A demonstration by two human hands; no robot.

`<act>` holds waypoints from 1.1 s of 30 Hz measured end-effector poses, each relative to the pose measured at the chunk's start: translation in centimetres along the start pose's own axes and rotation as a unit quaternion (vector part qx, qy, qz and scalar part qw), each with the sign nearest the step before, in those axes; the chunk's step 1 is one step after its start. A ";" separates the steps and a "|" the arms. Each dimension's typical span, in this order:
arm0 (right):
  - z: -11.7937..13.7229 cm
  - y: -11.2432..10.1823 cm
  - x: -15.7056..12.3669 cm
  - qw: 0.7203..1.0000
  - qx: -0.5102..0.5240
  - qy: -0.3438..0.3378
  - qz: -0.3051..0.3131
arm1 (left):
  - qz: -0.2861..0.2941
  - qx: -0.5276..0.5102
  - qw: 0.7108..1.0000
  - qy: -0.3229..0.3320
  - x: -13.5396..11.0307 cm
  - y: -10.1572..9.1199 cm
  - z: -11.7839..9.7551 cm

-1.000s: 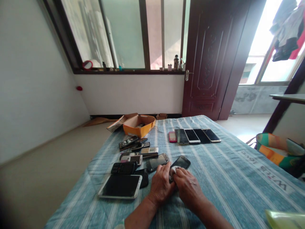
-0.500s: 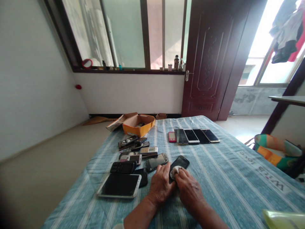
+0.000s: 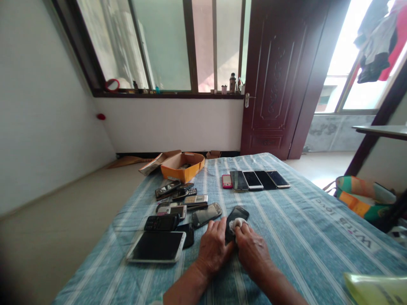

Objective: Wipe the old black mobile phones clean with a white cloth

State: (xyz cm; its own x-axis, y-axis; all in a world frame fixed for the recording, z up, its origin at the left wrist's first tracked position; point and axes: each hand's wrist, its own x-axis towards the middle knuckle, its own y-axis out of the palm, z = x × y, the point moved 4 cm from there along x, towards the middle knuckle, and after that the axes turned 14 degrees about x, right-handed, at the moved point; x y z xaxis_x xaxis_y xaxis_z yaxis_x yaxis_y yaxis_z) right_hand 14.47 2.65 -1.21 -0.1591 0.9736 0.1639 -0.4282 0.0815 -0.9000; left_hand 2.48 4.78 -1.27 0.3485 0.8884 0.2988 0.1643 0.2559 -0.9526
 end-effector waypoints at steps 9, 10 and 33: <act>0.0 -0.5 0.2 0.997 0.075 0.008 -0.015 | -0.011 0.001 1.000 -0.001 -0.3 -0.9 -0.9; -0.3 -0.5 0.3 0.997 0.079 0.006 -0.025 | -0.011 0.003 1.000 -0.001 -0.5 -1.0 -1.1; -5.6 -1.4 2.4 0.961 0.251 -0.062 -0.102 | 0.041 -0.062 0.990 0.119 -2.2 0.1 -4.9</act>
State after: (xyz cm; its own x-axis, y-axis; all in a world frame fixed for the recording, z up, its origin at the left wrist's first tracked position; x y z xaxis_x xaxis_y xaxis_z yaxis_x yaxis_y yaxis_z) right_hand 19.63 6.04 -1.81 -0.1183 0.9125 0.3915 -0.8314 0.1245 -0.5415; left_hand 6.25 1.02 -1.73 0.5708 0.7856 0.2389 0.2337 0.1235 -0.9644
